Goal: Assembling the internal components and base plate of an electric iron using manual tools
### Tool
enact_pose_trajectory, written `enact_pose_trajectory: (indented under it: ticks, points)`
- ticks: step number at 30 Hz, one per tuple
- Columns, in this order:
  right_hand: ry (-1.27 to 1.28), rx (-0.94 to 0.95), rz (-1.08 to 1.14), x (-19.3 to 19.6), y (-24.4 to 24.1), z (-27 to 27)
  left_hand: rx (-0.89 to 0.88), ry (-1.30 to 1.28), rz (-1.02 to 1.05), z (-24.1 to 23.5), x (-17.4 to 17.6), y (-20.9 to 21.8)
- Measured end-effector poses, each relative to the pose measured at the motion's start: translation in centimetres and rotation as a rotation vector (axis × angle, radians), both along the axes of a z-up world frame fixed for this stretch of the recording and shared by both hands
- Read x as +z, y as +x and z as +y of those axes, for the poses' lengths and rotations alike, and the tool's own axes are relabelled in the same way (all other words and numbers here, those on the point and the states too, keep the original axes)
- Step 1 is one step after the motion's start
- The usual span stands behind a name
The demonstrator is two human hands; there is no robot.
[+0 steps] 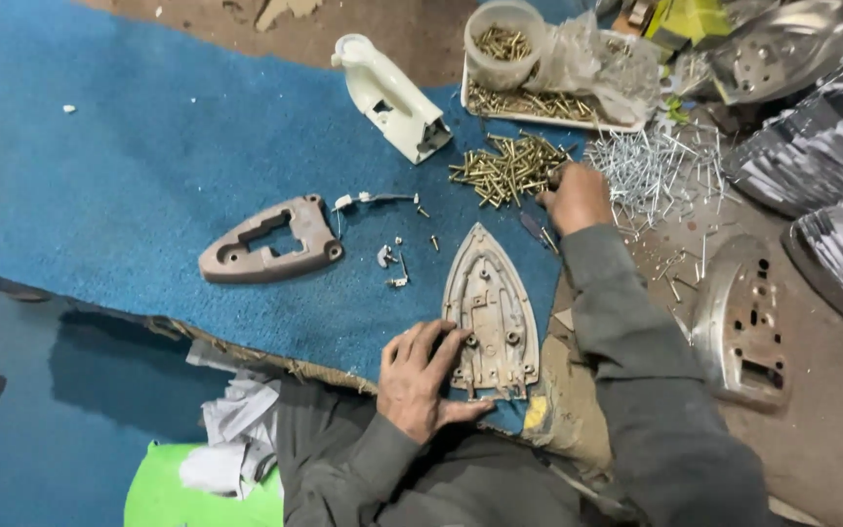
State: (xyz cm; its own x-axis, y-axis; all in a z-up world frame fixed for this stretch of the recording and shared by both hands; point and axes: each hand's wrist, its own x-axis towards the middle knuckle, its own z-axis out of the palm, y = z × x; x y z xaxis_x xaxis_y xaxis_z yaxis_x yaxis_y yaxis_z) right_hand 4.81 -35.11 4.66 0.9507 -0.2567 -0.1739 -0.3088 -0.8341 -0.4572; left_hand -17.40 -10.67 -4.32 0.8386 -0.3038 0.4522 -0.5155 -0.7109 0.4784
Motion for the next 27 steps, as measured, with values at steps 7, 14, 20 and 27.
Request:
enact_pose_trajectory:
  ticks: [7,14,20,27]
  points:
    - [0.126,0.169,-0.55,1.5,-8.0,-2.8,-0.033,-0.207,0.002,-0.1,-0.1,0.2]
    - [0.591,0.095,-0.464,0.3,-20.4,2.6,-0.048,-0.216,0.014,-0.1,0.0,0.3]
    - [0.219,0.375,-0.709,-1.0,-21.0,3.8,-0.032,-0.219,-0.018,-0.2,-0.2,0.3]
    - [0.086,0.457,-0.863,-4.5,-21.1,2.8,-0.012,-0.228,-0.052,-0.4,-0.4,0.2]
